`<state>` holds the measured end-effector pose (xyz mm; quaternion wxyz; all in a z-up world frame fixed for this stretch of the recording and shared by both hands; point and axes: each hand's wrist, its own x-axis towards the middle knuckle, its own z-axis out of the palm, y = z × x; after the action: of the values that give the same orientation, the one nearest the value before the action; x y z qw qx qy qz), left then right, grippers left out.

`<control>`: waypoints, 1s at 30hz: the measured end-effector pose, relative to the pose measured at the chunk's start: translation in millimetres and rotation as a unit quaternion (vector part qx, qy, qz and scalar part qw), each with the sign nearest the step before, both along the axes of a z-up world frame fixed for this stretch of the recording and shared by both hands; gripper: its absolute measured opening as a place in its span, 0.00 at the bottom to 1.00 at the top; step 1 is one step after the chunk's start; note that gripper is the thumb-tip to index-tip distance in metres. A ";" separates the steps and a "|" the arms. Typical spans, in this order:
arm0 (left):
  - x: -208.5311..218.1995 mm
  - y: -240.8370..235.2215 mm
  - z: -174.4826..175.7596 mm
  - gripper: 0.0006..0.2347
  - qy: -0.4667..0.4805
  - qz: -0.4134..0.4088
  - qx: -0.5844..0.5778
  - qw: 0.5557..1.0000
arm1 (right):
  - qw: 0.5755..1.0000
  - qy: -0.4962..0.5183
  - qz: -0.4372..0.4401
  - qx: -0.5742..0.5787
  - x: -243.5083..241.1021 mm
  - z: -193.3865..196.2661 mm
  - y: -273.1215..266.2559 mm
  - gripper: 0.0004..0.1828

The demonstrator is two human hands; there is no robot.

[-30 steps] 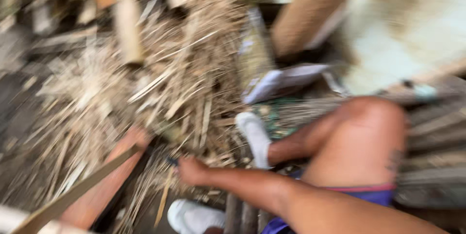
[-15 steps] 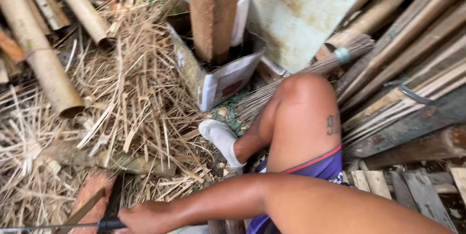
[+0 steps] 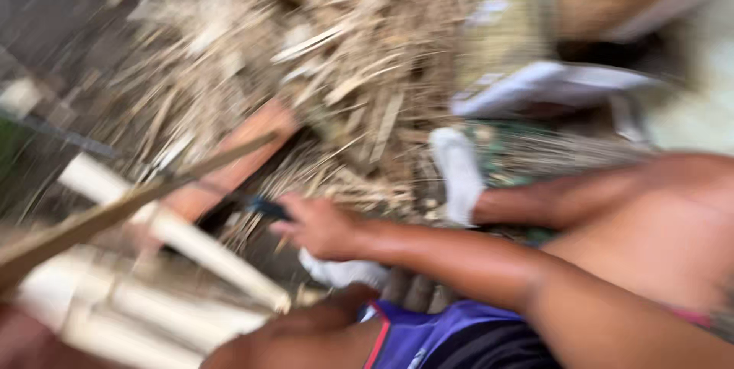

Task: The person uses a knife to shave and smooth thin bamboo strips one at a time, holding each strip against a brick and scraping along its length. The person repeatedly picks up strips from a pile, shaves them, and places them back into the pile.

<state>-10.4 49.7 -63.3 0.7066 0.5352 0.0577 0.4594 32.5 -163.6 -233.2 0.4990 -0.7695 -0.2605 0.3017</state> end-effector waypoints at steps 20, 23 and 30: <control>-9.0 21.0 59.4 0.25 -0.047 0.091 0.099 0.990 | 0.950 -0.083 -0.002 -0.301 86.7 -143.2 -55.9 0.23; -7.7 6.3 61.0 0.28 -0.068 0.048 0.109 0.991 | 0.962 -0.189 -0.005 -0.199 68.3 -149.5 -79.1 0.24; 14.1 -23.5 65.0 0.19 -0.031 0.088 0.191 0.977 | 0.972 -0.100 -0.012 -0.213 58.5 -80.3 -53.5 0.22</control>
<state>3.6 26.2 1.7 0.5492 0.6387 -0.0064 0.5389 91.0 -217.1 -313.4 0.2986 -0.8872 -0.2299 0.2661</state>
